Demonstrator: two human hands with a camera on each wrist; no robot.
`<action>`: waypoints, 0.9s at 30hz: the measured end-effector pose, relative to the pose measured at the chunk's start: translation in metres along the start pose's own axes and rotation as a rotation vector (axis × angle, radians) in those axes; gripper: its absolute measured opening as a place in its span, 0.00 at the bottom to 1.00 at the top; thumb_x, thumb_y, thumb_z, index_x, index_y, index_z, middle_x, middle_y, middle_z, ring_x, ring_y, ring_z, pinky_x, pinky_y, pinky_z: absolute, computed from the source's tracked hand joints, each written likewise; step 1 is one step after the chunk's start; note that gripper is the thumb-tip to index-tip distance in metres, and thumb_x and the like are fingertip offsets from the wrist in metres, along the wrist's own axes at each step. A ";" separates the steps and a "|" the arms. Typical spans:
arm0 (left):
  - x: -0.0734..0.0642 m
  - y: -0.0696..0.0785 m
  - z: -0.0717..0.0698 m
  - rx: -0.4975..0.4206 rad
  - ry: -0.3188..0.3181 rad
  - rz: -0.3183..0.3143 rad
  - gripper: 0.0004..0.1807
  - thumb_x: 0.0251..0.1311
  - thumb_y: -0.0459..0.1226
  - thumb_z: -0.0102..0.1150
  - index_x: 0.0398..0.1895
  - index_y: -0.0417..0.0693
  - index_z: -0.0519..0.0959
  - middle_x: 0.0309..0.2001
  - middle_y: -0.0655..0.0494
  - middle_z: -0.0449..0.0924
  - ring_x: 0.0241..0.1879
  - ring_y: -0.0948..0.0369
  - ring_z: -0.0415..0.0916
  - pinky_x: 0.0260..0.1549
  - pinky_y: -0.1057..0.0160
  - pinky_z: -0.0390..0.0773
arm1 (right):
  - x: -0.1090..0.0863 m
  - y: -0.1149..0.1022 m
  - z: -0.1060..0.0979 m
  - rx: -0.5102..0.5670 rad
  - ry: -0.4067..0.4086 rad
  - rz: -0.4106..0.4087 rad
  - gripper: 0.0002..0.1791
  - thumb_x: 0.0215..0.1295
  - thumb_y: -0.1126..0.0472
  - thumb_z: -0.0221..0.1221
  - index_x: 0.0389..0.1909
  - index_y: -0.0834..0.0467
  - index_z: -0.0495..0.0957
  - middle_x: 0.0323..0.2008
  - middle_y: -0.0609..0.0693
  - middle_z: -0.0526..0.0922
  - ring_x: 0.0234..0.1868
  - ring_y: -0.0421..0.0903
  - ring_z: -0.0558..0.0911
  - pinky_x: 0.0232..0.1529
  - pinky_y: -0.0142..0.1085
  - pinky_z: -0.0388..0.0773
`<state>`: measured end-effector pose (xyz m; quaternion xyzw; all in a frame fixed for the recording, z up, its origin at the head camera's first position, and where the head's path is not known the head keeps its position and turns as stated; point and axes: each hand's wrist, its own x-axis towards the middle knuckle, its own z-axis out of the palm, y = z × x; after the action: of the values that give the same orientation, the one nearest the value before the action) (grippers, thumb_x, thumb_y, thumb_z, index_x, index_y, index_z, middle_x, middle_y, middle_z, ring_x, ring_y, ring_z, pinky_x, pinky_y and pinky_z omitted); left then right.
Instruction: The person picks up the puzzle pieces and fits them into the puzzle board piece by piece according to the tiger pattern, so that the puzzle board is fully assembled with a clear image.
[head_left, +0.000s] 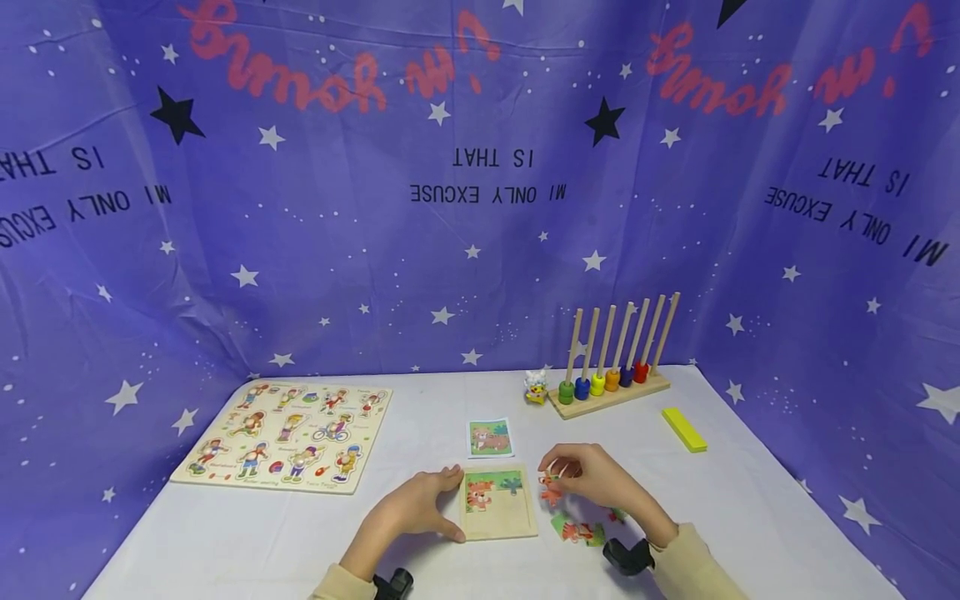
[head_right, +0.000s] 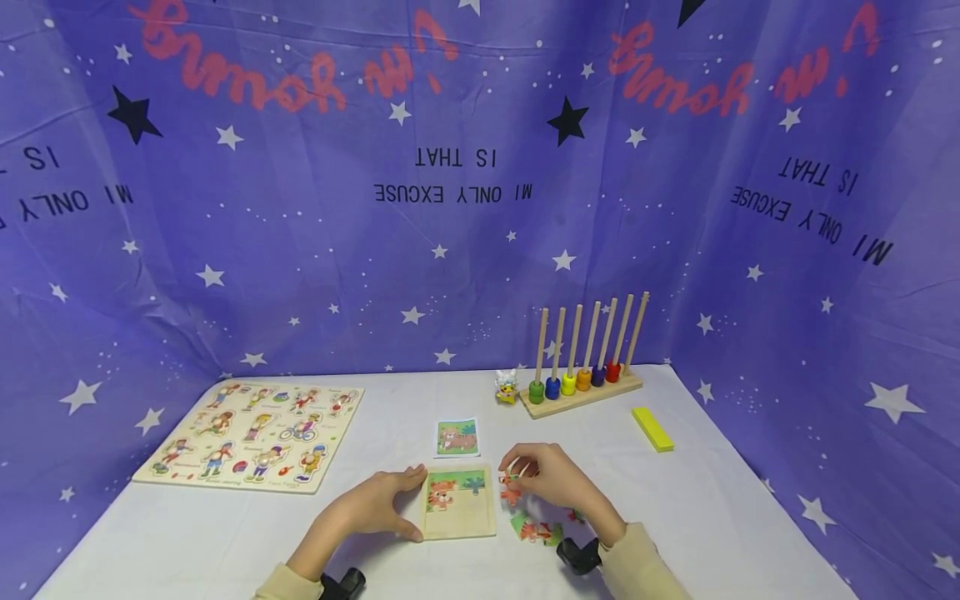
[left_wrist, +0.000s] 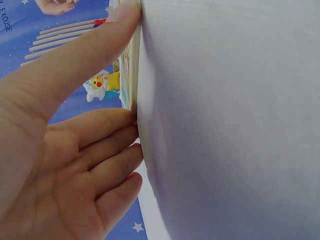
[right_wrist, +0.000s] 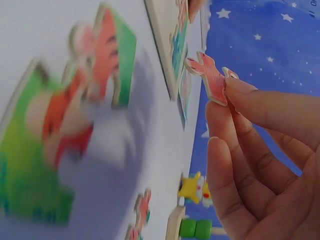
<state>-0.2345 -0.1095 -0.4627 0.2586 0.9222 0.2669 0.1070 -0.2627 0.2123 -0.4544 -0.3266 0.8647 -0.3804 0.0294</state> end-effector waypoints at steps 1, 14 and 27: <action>0.000 0.000 0.000 -0.001 0.002 0.001 0.51 0.36 0.50 0.78 0.65 0.35 0.69 0.68 0.42 0.64 0.66 0.44 0.62 0.66 0.45 0.61 | 0.002 -0.001 0.002 0.007 -0.004 0.003 0.11 0.59 0.68 0.65 0.41 0.54 0.82 0.33 0.43 0.83 0.34 0.38 0.80 0.32 0.31 0.80; -0.001 0.000 0.001 -0.006 0.005 0.000 0.51 0.35 0.49 0.78 0.65 0.34 0.68 0.68 0.42 0.64 0.66 0.44 0.62 0.66 0.45 0.60 | 0.019 -0.012 0.029 0.041 -0.024 -0.026 0.09 0.58 0.61 0.68 0.40 0.54 0.82 0.31 0.43 0.83 0.28 0.36 0.78 0.27 0.29 0.78; 0.000 0.001 0.001 0.001 0.010 0.000 0.51 0.35 0.49 0.78 0.65 0.35 0.69 0.67 0.42 0.65 0.66 0.43 0.63 0.65 0.44 0.62 | 0.037 -0.021 0.051 0.049 -0.073 -0.026 0.10 0.57 0.64 0.68 0.40 0.56 0.82 0.26 0.41 0.81 0.25 0.34 0.77 0.25 0.28 0.77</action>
<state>-0.2332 -0.1082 -0.4629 0.2573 0.9229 0.2676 0.1023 -0.2651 0.1474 -0.4689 -0.3507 0.8491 -0.3898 0.0640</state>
